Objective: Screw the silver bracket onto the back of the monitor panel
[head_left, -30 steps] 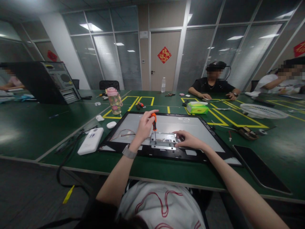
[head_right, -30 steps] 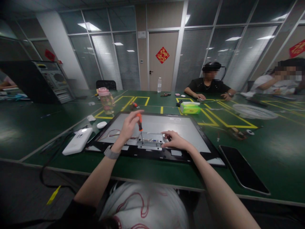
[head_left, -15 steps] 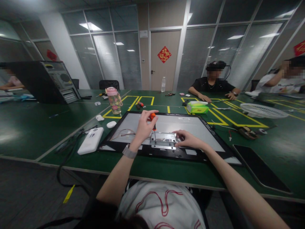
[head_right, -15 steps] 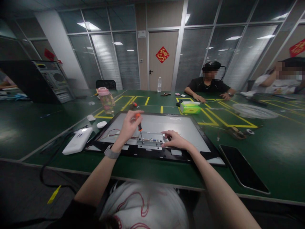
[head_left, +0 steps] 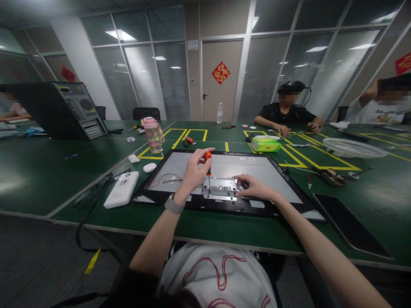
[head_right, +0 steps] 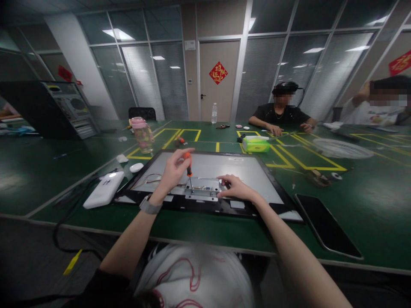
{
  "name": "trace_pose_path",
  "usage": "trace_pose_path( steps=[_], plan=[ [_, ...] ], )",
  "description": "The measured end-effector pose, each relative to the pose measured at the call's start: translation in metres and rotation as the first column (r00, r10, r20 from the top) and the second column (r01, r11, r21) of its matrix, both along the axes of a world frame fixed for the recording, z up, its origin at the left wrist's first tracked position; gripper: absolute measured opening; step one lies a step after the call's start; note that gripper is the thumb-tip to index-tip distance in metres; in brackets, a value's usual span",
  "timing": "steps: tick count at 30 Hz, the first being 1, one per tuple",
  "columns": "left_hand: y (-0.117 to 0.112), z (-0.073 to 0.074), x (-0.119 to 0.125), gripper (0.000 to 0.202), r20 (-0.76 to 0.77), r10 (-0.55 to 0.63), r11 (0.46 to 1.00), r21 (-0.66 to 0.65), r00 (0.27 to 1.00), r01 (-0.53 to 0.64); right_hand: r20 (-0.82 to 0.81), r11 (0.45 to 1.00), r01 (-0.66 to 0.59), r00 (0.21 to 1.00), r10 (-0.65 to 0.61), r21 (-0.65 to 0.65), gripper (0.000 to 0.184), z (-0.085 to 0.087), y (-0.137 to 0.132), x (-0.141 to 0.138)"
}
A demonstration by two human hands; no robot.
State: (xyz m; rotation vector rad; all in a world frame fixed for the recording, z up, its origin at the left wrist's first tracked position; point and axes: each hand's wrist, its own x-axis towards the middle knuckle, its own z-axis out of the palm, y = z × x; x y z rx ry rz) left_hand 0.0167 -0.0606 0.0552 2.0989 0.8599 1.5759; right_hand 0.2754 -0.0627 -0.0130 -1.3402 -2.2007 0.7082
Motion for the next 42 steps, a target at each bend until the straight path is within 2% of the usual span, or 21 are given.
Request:
trace_pose_path(
  steps=[3,8,12,15,18,20,22,24,26,32,42],
  plan=[
    [-0.001,0.001,0.0,0.028,-0.013,0.039,0.998,0.059,0.999,-0.038,0.012,1.0,0.002,1.0,-0.002,0.002,0.068,0.001,0.0,0.0],
    [-0.003,0.001,-0.002,0.034,-0.102,-0.006,0.997,0.081,0.995,0.014,0.025,1.0,0.005,1.0,-0.005,0.009,0.067,0.002,-0.001,-0.001],
    [-0.005,0.002,-0.002,0.031,-0.127,0.066,0.987,0.156,0.99,-0.045,0.017,1.0,0.01,1.0,-0.01,0.002,0.068,0.002,-0.001,-0.001],
    [-0.006,0.002,-0.002,0.027,-0.091,0.124,0.973,0.206,0.988,-0.103,0.01,1.0,0.011,1.0,-0.011,-0.002,0.067,0.001,-0.001,0.0],
    [-0.006,0.001,-0.002,0.027,0.017,0.142,0.975,0.169,0.99,-0.142,0.009,1.0,0.008,1.0,-0.008,0.005,0.067,0.0,0.0,0.0],
    [-0.004,-0.001,0.0,0.03,0.095,0.102,0.989,0.097,0.99,-0.111,0.011,1.0,0.007,1.0,-0.007,0.005,0.067,0.0,0.0,0.0],
    [-0.003,-0.004,0.004,0.033,0.147,0.017,1.0,0.015,0.989,-0.02,0.015,1.0,0.007,1.0,-0.007,0.003,0.067,0.001,0.0,0.0],
    [-0.002,-0.008,0.009,0.036,0.159,-0.07,0.996,-0.05,0.985,0.079,0.023,1.0,0.015,1.0,-0.015,0.003,0.068,0.001,0.0,0.0],
    [-0.002,-0.011,0.014,0.037,0.136,-0.112,0.989,-0.081,0.984,0.123,0.034,1.0,0.027,0.999,-0.028,0.007,0.07,0.0,0.0,0.0],
    [-0.004,-0.018,0.023,0.038,0.085,-0.113,0.99,-0.076,0.99,0.119,0.047,1.0,0.017,0.999,-0.019,0.026,0.071,-0.002,0.003,0.0],
    [-0.012,-0.016,0.024,0.035,0.007,-0.134,0.991,-0.017,0.991,0.134,0.032,0.999,0.007,0.999,-0.008,0.044,0.068,-0.002,0.002,0.001]
  ],
)
